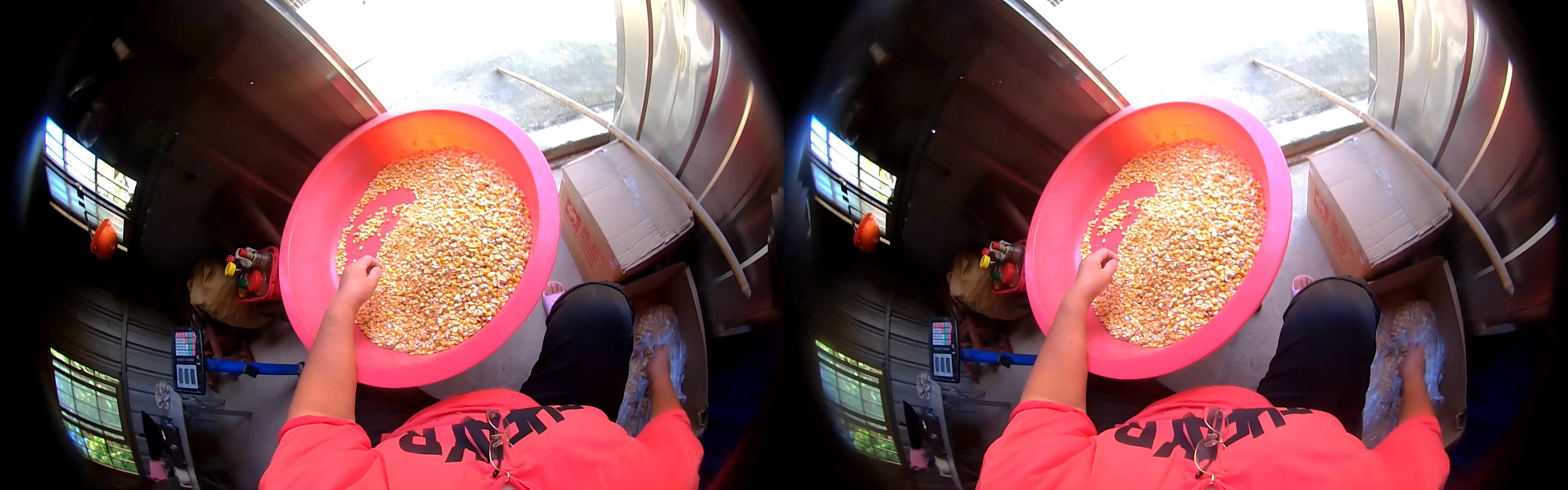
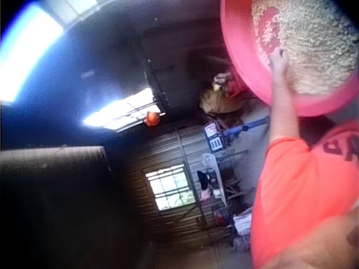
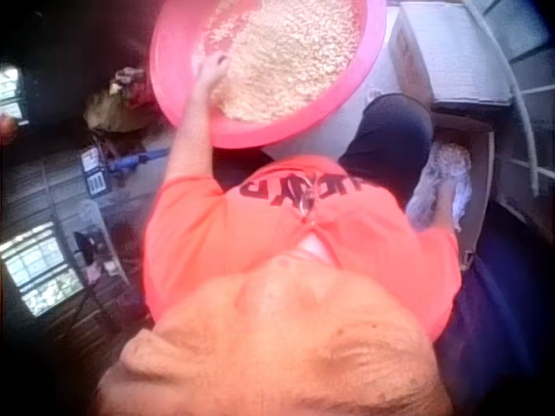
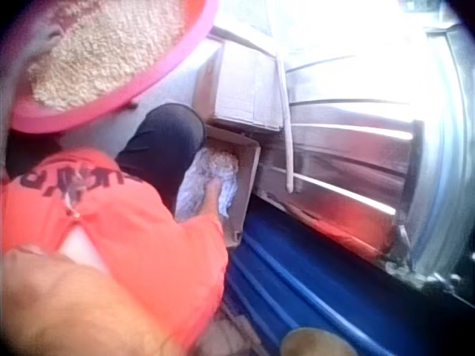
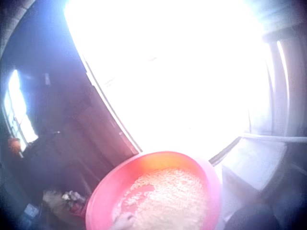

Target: The person scoops handfuls of corn kernels from a large basin into a small plastic bag and then places the filled bag into a cardboard box.

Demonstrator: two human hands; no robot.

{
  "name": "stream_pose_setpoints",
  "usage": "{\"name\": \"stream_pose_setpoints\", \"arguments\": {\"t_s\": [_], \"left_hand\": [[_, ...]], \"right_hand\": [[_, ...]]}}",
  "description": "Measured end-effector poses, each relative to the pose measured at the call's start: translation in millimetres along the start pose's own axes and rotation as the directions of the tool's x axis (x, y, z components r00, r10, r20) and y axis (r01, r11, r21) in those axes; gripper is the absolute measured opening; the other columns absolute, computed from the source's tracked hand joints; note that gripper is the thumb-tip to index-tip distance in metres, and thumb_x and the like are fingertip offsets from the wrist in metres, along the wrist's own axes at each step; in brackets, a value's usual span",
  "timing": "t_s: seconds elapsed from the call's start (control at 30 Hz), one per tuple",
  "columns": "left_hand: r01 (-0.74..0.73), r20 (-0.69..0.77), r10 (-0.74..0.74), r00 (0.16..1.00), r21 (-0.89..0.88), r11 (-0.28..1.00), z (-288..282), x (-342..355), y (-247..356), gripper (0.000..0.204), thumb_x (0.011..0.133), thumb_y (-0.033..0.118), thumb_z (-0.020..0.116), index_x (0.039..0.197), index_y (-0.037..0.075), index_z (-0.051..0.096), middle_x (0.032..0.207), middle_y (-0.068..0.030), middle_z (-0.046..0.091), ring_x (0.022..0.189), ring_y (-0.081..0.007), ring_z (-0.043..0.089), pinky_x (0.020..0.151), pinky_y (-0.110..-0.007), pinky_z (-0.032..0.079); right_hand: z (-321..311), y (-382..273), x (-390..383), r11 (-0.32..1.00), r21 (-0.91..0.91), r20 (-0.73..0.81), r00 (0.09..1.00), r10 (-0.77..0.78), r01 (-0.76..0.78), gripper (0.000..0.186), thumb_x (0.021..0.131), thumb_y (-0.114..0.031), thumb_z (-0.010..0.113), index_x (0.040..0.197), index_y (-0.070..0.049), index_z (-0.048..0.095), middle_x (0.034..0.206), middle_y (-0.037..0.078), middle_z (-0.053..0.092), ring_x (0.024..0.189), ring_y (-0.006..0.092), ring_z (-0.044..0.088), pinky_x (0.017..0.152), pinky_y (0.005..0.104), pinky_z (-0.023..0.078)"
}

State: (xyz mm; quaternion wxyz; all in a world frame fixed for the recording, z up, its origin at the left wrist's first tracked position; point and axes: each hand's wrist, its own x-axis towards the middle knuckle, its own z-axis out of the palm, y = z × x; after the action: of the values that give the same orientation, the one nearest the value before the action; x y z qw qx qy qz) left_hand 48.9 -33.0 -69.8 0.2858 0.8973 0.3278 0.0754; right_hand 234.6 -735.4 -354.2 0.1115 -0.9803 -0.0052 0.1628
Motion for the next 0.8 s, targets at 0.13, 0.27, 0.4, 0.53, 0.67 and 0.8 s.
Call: {"name": "stream_pose_setpoints", "arguments": {"t_s": [0.13,0.27,0.4,0.53,0.67,0.8], "left_hand": [[-0.151,-0.149,0.111,0.983,-0.284,0.947,-5.0,4.1,3.1,0.006,0.084,0.007,0.052,0.086,0.005,0.057,0.068,0.0011,0.055,0.053,-0.0048,0.047,0.047,-0.020,0.039],[-0.101,-0.191,-0.026,0.981,-0.622,0.776,-42.3,-25.0,35.0,0.009,0.086,0.008,0.051,0.093,0.006,0.056,0.080,-0.0008,0.058,0.059,-0.0050,0.052,0.054,-0.019,0.044],[-0.156,-0.211,0.005,0.978,-0.709,0.688,-93.9,-67.2,11.9,0.010,0.088,0.009,0.050,0.096,0.006,0.055,0.080,-0.0015,0.059,0.061,-0.0055,0.054,0.056,-0.019,0.046],[-0.075,-0.241,-0.167,0.956,-0.753,0.654,-137.0,-145.8,-41.2,0.012,0.087,0.012,0.052,0.097,0.005,0.056,0.076,-0.0025,0.060,0.057,-0.0062,0.055,0.053,-0.019,0.046],[0.068,-0.315,-0.488,0.814,-0.783,0.619,-157.0,-255.7,-121.1,0.015,0.088,0.019,0.052,0.097,0.007,0.057,0.075,-0.0030,0.059,0.056,-0.0080,0.055,0.052,-0.020,0.046],[0.224,-0.362,-0.792,0.491,-0.827,0.516,-144.1,-378.3,-189.5,0.015,0.087,0.021,0.052,0.086,0.007,0.056,0.067,-0.0013,0.055,0.054,-0.0087,0.051,0.051,-0.022,0.043]], "right_hand": [[48.2,-2.5,-1.1,0.942,0.135,-0.078,0.951,-0.299,0.307,0.022,0.074,-0.004,0.050,0.094,-0.002,0.060,0.098,0.023,0.056,0.096,0.0406,0.052,0.085,0.0425,0.042],[76.2,-33.2,-9.5,0.808,0.523,-0.045,0.955,-0.292,0.271,0.018,0.075,-0.003,0.050,0.088,-0.003,0.062,0.087,0.017,0.059,0.086,0.0327,0.056,0.080,0.0366,0.044],[65.3,-56.3,-13.7,0.838,0.492,0.013,0.960,-0.280,0.237,0.018,0.076,-0.003,0.049,0.088,-0.003,0.062,0.086,0.014,0.059,0.082,0.0289,0.055,0.076,0.0342,0.045],[47.2,-62.9,-12.7,0.866,0.435,0.012,0.960,-0.278,0.246,0.017,0.078,-0.004,0.049,0.089,-0.003,0.062,0.085,0.011,0.058,0.079,0.0251,0.055,0.072,0.0318,0.045],[18.1,-64.7,0.8,0.877,0.401,-0.016,0.960,-0.281,0.264,0.016,0.079,-0.004,0.049,0.089,-0.004,0.062,0.085,0.008,0.058,0.075,0.0212,0.054,0.068,0.0294,0.045],[-27.1,-68.9,26.4,0.853,0.433,-0.095,0.956,-0.278,0.291,0.016,0.081,-0.004,0.048,0.089,-0.004,0.061,0.084,0.005,0.057,0.071,0.0174,0.054,0.064,0.0270,0.045]]}}
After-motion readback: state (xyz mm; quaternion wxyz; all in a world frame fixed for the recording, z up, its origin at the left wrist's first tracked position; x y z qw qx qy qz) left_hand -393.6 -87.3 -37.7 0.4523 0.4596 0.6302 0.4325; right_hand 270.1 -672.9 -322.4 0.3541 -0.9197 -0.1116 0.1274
